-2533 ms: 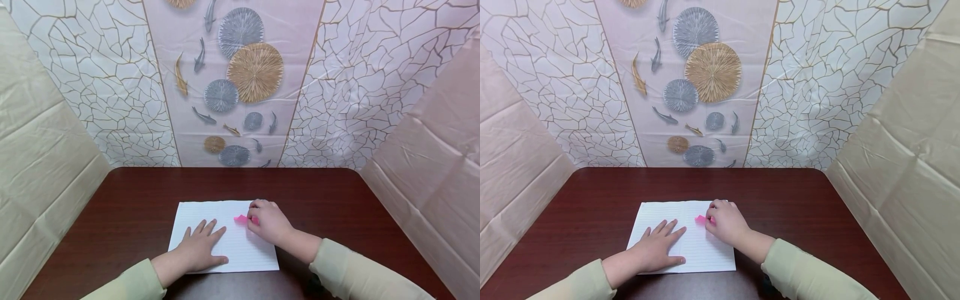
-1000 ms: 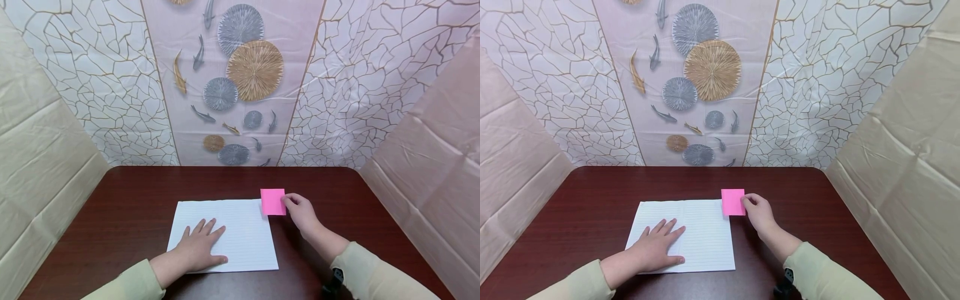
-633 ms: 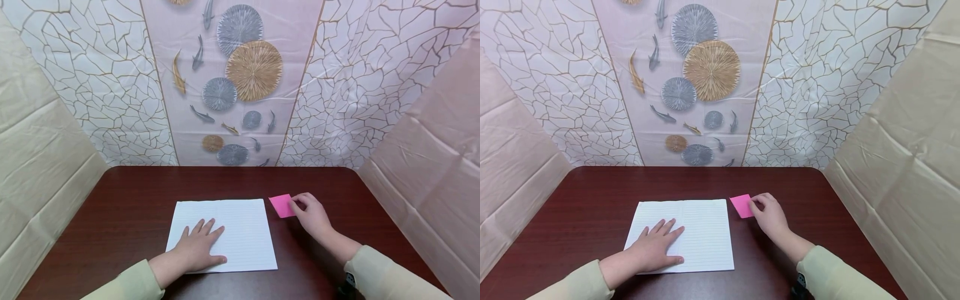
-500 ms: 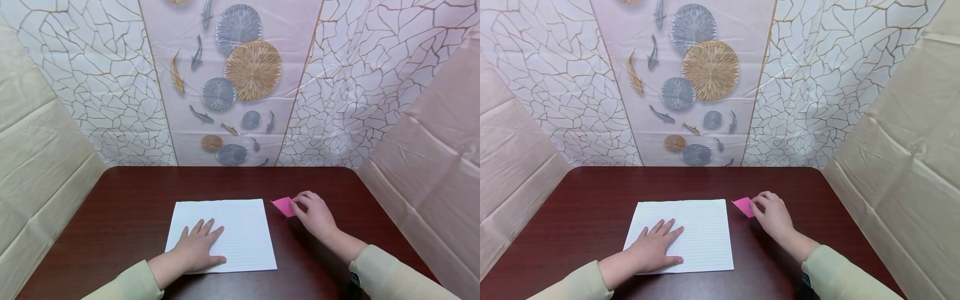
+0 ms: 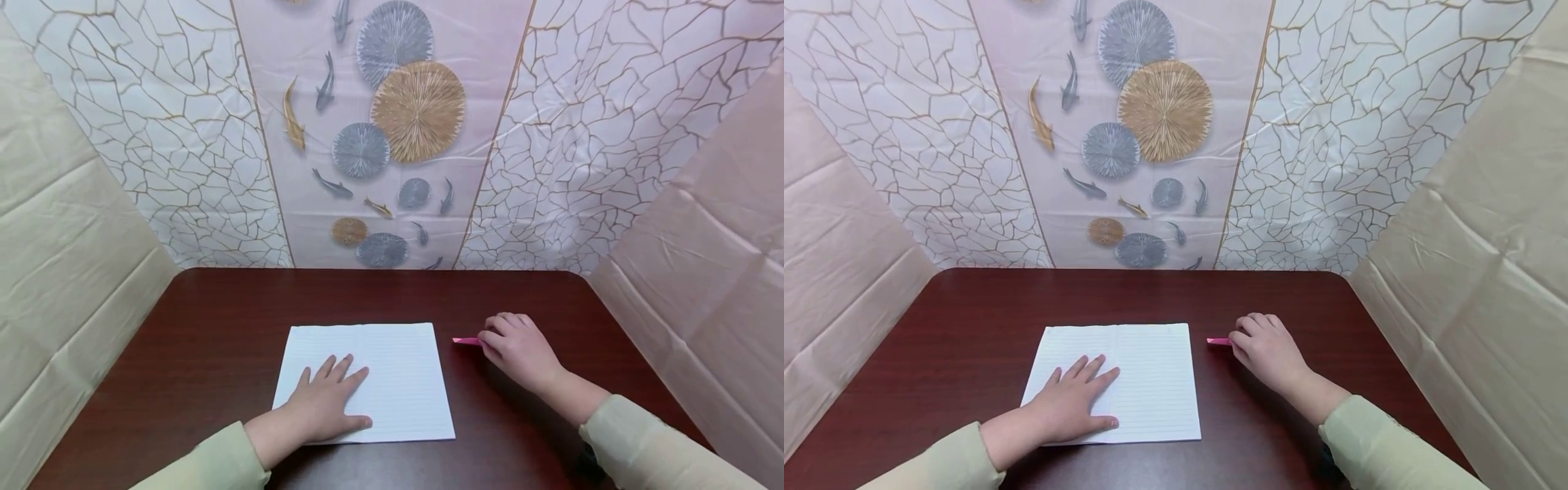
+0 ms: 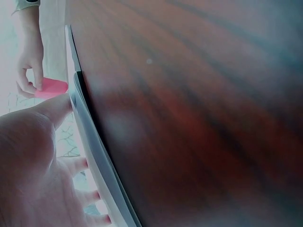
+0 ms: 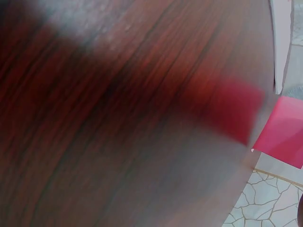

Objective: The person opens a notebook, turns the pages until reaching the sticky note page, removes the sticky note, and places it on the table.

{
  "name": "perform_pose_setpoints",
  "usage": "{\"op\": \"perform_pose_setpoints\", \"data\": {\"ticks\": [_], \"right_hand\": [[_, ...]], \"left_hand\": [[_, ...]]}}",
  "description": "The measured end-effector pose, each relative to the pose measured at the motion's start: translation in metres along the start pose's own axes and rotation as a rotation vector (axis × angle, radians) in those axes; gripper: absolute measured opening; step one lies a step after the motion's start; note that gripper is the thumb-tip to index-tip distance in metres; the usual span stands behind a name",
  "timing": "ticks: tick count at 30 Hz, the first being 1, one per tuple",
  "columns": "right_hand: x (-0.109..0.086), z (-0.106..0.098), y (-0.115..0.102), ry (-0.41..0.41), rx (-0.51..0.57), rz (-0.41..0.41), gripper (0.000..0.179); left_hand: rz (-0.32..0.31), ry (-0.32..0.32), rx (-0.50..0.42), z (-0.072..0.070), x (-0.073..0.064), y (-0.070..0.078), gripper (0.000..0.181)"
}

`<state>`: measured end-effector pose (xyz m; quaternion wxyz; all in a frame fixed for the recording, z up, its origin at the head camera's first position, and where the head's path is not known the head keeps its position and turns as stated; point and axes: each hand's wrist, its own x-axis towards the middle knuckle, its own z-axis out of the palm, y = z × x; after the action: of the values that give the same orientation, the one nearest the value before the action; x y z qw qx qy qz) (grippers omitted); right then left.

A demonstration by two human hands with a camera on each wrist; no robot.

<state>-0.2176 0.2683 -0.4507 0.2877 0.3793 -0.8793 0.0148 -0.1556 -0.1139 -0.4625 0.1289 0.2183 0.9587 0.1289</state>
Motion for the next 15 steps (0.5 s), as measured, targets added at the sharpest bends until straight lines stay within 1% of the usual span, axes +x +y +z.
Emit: {"op": "perform_pose_setpoints", "data": {"ticks": [3,4,8,9,11,15], "right_hand": [[-0.002,0.001,0.001,-0.012,-0.025,-0.043,0.008],[-0.003,0.002,0.001,-0.013,-0.035,-0.061,0.01],[-0.008,0.004,0.001,-0.015,-0.048,-0.105,0.037],[-0.009,0.005,0.001,-0.014,-0.044,-0.11,0.038],[-0.011,0.006,0.0,-0.016,-0.037,-0.113,0.032],[-0.015,0.007,-0.002,-0.037,-0.032,-0.11,0.012]], "left_hand": [[-0.001,0.002,0.006,-0.001,0.0,0.001,0.084],[0.0,0.003,0.009,-0.001,0.0,0.002,0.085],[0.0,0.002,0.013,-0.001,0.0,0.002,0.085],[0.001,0.002,0.014,-0.001,0.0,0.002,0.085],[0.001,0.002,0.015,-0.001,0.001,0.002,0.084],[0.0,0.002,0.016,0.0,0.001,0.001,0.084]]}}
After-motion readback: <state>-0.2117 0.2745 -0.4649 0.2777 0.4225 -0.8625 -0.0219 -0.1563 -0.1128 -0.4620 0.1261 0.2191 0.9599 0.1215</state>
